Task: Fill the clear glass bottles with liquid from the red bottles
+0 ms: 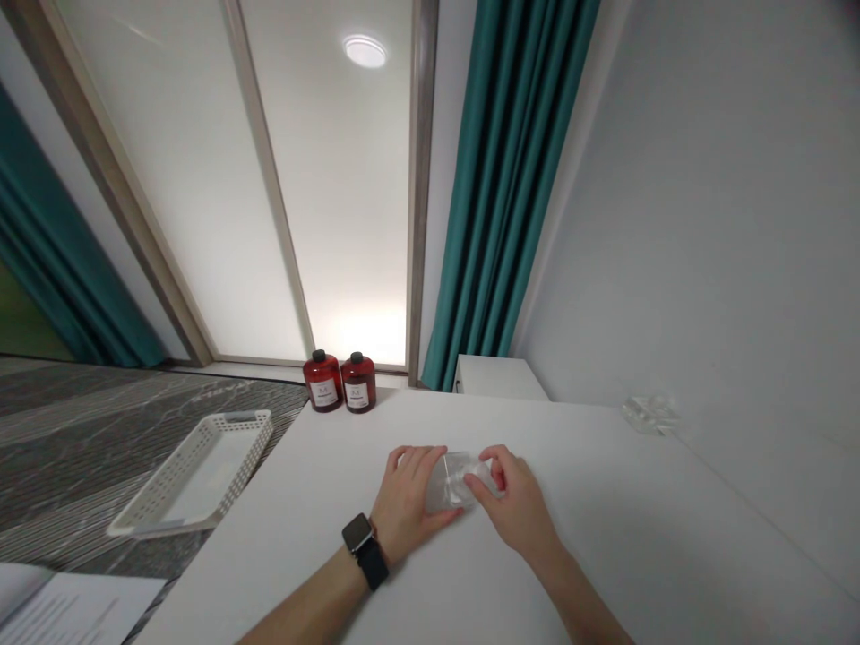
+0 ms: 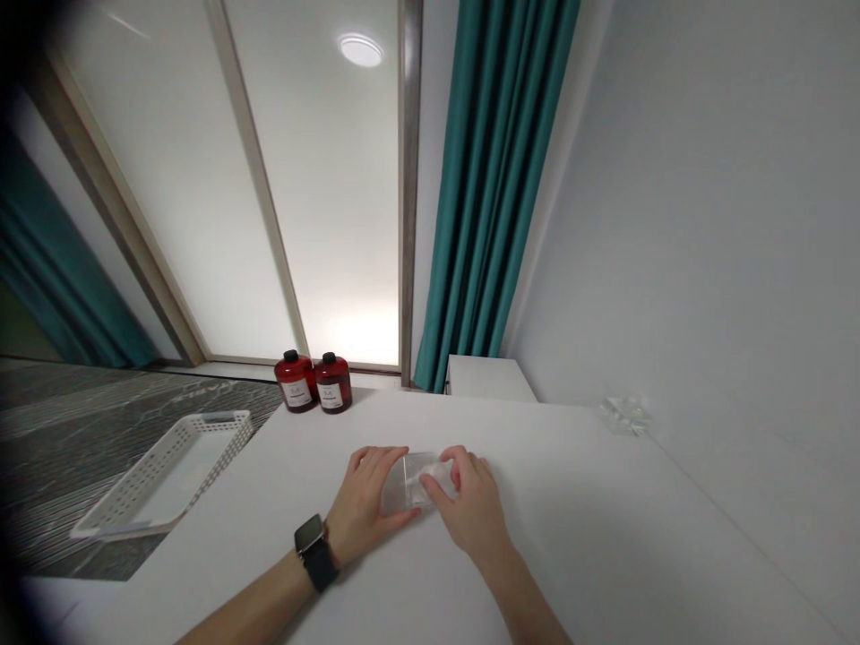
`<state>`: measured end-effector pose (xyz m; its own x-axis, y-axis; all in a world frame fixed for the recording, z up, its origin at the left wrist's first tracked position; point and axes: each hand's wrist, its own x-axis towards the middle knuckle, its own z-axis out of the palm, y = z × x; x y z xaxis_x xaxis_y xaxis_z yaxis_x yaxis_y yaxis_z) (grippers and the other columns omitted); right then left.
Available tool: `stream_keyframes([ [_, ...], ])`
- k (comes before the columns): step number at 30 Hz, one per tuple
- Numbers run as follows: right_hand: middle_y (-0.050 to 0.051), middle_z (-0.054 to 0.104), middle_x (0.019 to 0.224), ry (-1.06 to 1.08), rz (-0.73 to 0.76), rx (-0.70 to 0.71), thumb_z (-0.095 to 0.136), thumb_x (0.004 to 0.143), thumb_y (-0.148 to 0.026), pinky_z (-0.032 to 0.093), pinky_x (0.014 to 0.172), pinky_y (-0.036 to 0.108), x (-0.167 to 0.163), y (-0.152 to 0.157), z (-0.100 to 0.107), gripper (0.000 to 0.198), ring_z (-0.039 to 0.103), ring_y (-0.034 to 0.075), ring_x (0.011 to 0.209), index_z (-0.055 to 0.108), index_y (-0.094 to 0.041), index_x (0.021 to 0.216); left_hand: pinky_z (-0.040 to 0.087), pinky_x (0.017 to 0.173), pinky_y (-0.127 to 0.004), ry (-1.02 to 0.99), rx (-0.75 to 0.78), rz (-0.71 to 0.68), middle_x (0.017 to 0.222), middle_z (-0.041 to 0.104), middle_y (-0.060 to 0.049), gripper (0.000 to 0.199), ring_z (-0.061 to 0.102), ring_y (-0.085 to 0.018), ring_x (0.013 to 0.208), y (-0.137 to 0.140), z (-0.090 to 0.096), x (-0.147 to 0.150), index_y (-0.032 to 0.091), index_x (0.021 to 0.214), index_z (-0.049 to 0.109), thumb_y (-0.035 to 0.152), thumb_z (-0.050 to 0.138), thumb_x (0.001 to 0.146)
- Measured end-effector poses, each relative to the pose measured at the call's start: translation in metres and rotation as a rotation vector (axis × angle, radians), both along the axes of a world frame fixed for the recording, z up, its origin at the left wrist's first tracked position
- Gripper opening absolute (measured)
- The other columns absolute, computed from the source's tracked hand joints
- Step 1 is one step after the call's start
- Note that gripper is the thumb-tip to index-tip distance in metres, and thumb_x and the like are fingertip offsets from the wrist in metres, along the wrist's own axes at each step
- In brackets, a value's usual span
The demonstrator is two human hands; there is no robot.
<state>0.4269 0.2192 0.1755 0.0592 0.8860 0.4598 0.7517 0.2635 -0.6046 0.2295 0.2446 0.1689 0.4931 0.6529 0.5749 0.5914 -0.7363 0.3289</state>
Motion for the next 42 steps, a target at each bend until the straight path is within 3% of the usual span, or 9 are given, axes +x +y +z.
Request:
stream_keyframes([
  [5,0.002,0.059,0.081,0.052,0.196,0.056,0.06,0.086,-0.025,0.048,0.074,0.035,0.004,-0.001,0.01,0.006,0.057,0.022,0.08,0.059,-0.022,0.091,0.04,0.095,-0.05,-0.009,-0.003,-0.002,0.119,0.065,-0.012,0.078,0.059,-0.031,0.105,0.001,0.0,0.0,0.019,0.13,0.041,0.03,0.086,0.068],
  [9,0.007,0.062,0.111,0.06,0.374,0.07,0.053,0.088,-0.017,0.045,0.097,0.041,0.009,-0.004,0.018,0.023,0.056,0.024,0.109,0.06,-0.025,0.108,0.042,0.093,-0.049,-0.024,-0.018,-0.001,0.119,0.065,-0.012,0.079,0.059,-0.031,0.106,0.003,0.0,0.0,0.019,0.13,0.042,0.03,0.087,0.067],
  [12,0.009,0.055,0.126,0.051,0.327,0.095,0.053,0.087,-0.018,0.043,0.103,0.044,0.009,-0.005,0.016,0.033,0.051,0.025,0.121,0.058,-0.026,0.119,0.043,0.093,-0.048,-0.032,-0.025,-0.007,0.12,0.065,-0.012,0.08,0.06,-0.031,0.106,0.004,-0.001,0.0,0.019,0.132,0.041,0.032,0.086,0.067],
  [16,0.006,0.06,0.091,0.052,0.041,0.095,0.063,0.084,-0.032,0.051,0.081,0.043,0.004,-0.003,0.007,0.03,0.059,0.026,0.089,0.058,-0.021,0.112,0.043,0.093,-0.049,-0.03,-0.02,-0.002,0.12,0.065,-0.012,0.077,0.06,-0.031,0.105,0.002,0.0,0.001,0.019,0.132,0.043,0.035,0.085,0.069],
  [19,0.001,0.059,0.074,0.006,0.045,0.06,0.061,0.087,-0.034,0.049,0.07,0.04,0.001,-0.002,0.004,0.016,0.057,0.023,0.071,0.06,-0.022,0.098,0.043,0.094,-0.05,-0.021,-0.004,-0.014,0.12,0.065,-0.012,0.077,0.06,-0.031,0.105,0.002,0.002,0.001,0.019,0.132,0.042,0.035,0.084,0.07],
  [23,0.007,0.065,0.103,0.008,0.232,0.109,0.049,0.094,-0.024,0.049,0.089,0.041,0.0,-0.006,0.006,0.022,0.06,0.024,0.098,0.058,-0.023,0.115,0.042,0.094,-0.05,-0.027,-0.023,-0.004,0.12,0.065,-0.013,0.075,0.06,-0.031,0.106,0.002,0.001,0.001,0.019,0.133,0.041,0.034,0.082,0.072],
  [28,0.01,0.061,0.122,0.076,0.198,0.035,0.059,0.086,-0.024,0.049,0.094,0.041,0.0,-0.007,0.0,0.062,0.06,0.024,0.107,0.035,-0.023,0.144,0.041,0.095,-0.051,-0.037,-0.054,0.006,0.121,0.064,-0.014,0.072,0.06,-0.032,0.107,0.003,0.0,0.001,0.02,0.133,0.041,0.034,0.08,0.074],
  [34,0.003,0.063,0.081,0.155,0.117,0.01,0.055,0.09,-0.034,0.051,0.071,0.034,0.001,-0.002,0.002,0.018,0.059,0.02,0.072,0.059,-0.02,0.099,0.041,0.096,-0.051,-0.023,-0.061,-0.002,0.122,0.063,-0.013,0.077,0.059,-0.032,0.108,0.002,0.001,0.001,0.02,0.133,0.041,0.033,0.084,0.071],
  [42,0.006,0.063,0.103,0.173,0.374,0.053,0.046,0.091,-0.019,0.05,0.088,0.034,0.005,-0.006,0.017,0.026,0.061,0.021,0.098,0.063,-0.024,0.111,0.043,0.096,-0.049,-0.051,-0.096,0.031,0.122,0.064,-0.012,0.076,0.059,-0.031,0.109,0.003,-0.001,0.0,0.02,0.133,0.042,0.032,0.084,0.07],
])
